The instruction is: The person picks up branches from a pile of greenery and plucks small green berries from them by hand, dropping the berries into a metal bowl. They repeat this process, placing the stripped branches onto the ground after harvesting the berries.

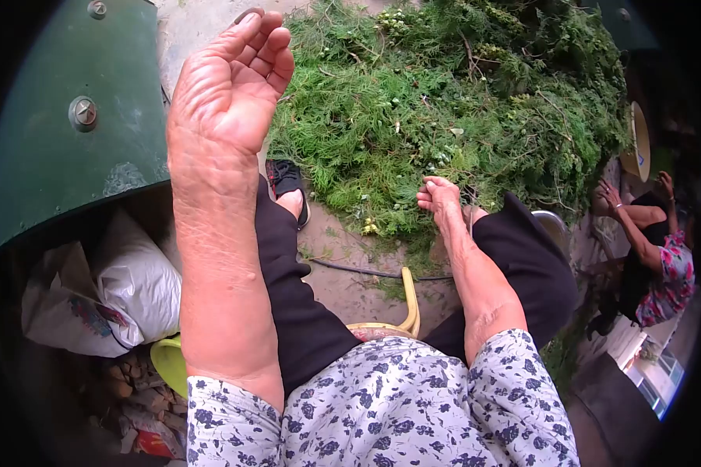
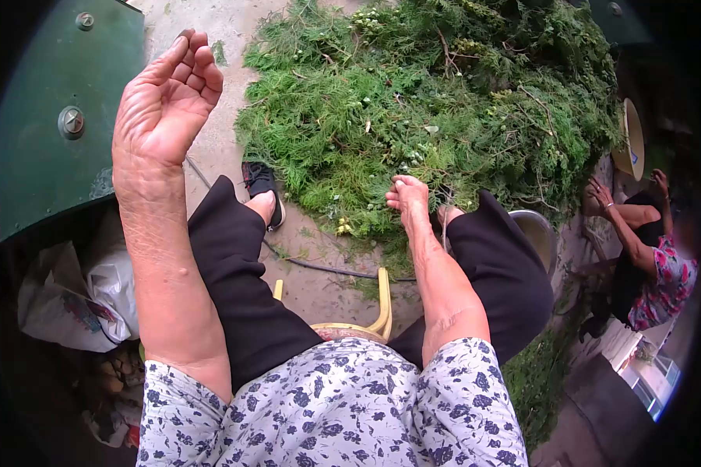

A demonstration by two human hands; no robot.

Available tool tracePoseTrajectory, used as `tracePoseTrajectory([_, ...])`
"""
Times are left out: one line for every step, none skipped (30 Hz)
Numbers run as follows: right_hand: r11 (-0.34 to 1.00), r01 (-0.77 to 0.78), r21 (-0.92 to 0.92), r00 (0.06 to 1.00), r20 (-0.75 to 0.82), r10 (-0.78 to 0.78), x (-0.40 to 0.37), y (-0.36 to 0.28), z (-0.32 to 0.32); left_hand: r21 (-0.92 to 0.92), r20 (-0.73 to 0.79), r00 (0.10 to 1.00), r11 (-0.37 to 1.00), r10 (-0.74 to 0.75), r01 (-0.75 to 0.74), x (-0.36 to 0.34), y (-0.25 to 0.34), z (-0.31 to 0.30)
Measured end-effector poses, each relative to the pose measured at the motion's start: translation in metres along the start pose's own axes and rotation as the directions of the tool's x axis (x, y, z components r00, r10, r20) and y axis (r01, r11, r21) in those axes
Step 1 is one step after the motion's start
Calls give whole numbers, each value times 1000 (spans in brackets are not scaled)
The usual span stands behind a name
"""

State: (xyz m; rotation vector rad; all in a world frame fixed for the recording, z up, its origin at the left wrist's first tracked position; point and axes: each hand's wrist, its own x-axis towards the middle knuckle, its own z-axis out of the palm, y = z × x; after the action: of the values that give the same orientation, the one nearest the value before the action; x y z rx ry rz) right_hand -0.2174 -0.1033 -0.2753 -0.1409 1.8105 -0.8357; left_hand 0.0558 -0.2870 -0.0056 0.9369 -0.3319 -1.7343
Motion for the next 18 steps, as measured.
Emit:
tracePoseTrajectory([1000,-4,1,1000,4,4,5,-3,5,9,31,1000,1000,-3,3,2,-1,0])
tracePoseTrajectory([982,128,-138,987,113,-113,10,-6,12,14,28,1000,1000,0,-1,2,-2,2])
tracePoseTrajectory([928,271,-257,949,236,-211,14,-10,19,15,25,1000,1000,-6,5,2,-3,5])
tracePoseTrajectory([919,304,-250,919,330,-214,12,-18,31,16,22,1000,1000,-11,10,1,-5,7])
tracePoseTrajectory([933,270,-238,909,381,-166,15,-19,45,19,19,1000,1000,-7,7,1,-6,9])
tracePoseTrajectory([929,304,-212,885,423,-194,14,-21,56,23,33,999,1000,-16,15,1,-7,10])
tracePoseTrajectory([923,337,-183,859,462,-222,12,-22,66,28,47,999,999,-26,24,1,-7,11])
tracePoseTrajectory([901,336,-275,892,401,-210,15,-22,78,29,47,999,999,-27,26,0,-6,10])
tracePoseTrajectory([872,322,-367,922,331,-201,18,-21,87,35,51,998,999,-26,25,0,-6,10])
tracePoseTrajectory([829,347,-438,937,200,-287,19,-20,92,39,53,998,999,-27,25,0,-6,9])
tracePoseTrajectory([963,183,-199,983,4,-186,17,-17,93,36,52,998,999,-33,31,-2,-7,10])
tracePoseTrajectory([983,155,-99,962,-211,-173,22,-12,92,35,33,999,999,-23,22,-3,-7,11])
tracePoseTrajectory([988,152,7,901,-413,-135,34,-3,91,33,15,1000,999,-10,10,-4,-6,12])
tracePoseTrajectory([957,242,-159,843,-454,-289,101,51,70,31,9,1000,999,-20,20,-4,-5,12])
tracePoseTrajectory([978,184,-99,840,-501,-209,92,40,58,29,8,1000,999,-21,21,-5,-5,12])
tracePoseTrajectory([986,166,23,893,-427,-141,69,18,52,39,17,1000,999,-20,19,-6,-5,11])
tracePoseTrajectory([981,134,144,937,-341,-78,51,1,48,49,26,999,999,-21,19,-6,-6,11])
tracePoseTrajectory([981,34,193,993,-115,-12,52,-3,41,49,23,999,999,-26,25,-7,-7,11])
